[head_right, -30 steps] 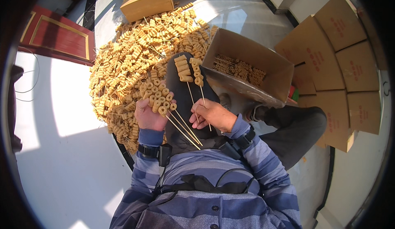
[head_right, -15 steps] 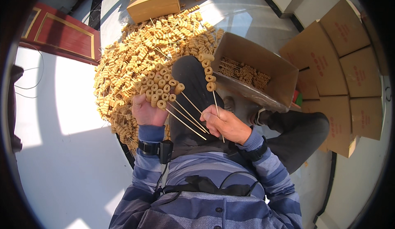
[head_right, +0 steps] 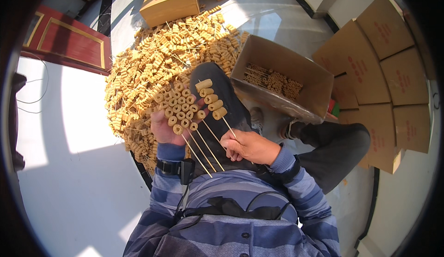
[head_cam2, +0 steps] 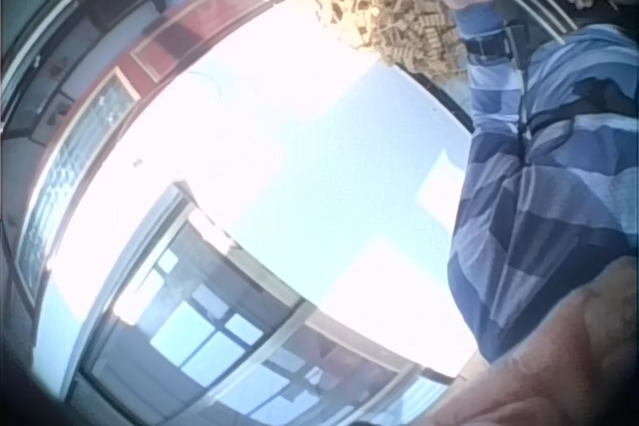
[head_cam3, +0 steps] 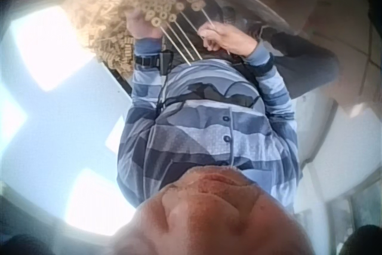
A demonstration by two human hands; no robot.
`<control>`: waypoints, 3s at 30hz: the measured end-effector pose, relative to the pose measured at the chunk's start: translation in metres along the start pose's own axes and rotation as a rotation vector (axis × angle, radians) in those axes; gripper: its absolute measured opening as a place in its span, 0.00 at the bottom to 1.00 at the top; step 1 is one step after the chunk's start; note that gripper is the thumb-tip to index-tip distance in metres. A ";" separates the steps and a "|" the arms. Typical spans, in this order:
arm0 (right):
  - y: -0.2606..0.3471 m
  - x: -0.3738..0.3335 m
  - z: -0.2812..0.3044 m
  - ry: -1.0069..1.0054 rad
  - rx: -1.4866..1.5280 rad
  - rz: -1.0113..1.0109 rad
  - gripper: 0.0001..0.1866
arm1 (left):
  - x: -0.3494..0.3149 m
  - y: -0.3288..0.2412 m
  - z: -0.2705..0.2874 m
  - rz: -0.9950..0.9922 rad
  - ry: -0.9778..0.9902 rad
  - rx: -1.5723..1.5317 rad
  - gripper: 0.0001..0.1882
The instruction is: The person threads small ring-shaped snacks onto thin wooden sticks and places the completed skewers into a cardboard box. The person repeats this process multiple times, handling the snacks and sticks by hand.
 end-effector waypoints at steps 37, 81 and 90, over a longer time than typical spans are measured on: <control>0.015 -0.019 0.023 0.259 -0.021 0.007 0.33 | 0.001 0.033 -0.009 0.018 0.062 -0.018 0.50; -0.054 0.086 0.230 -0.487 -0.605 -0.208 0.55 | 0.138 0.026 -0.022 -0.200 -0.147 0.765 0.49; -0.213 0.176 0.203 -0.067 -1.020 -0.528 0.50 | 0.124 0.016 0.012 -0.231 -0.101 0.817 0.43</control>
Point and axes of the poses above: each hand's wrist, its own x-axis towards the middle knuckle, its own z-axis out of the back of the hand, y = z × x, the point moved 4 cm from there along x, towards the middle knuckle, and after that the axes turned 15 degrees about -x, right-handed, at the moved point
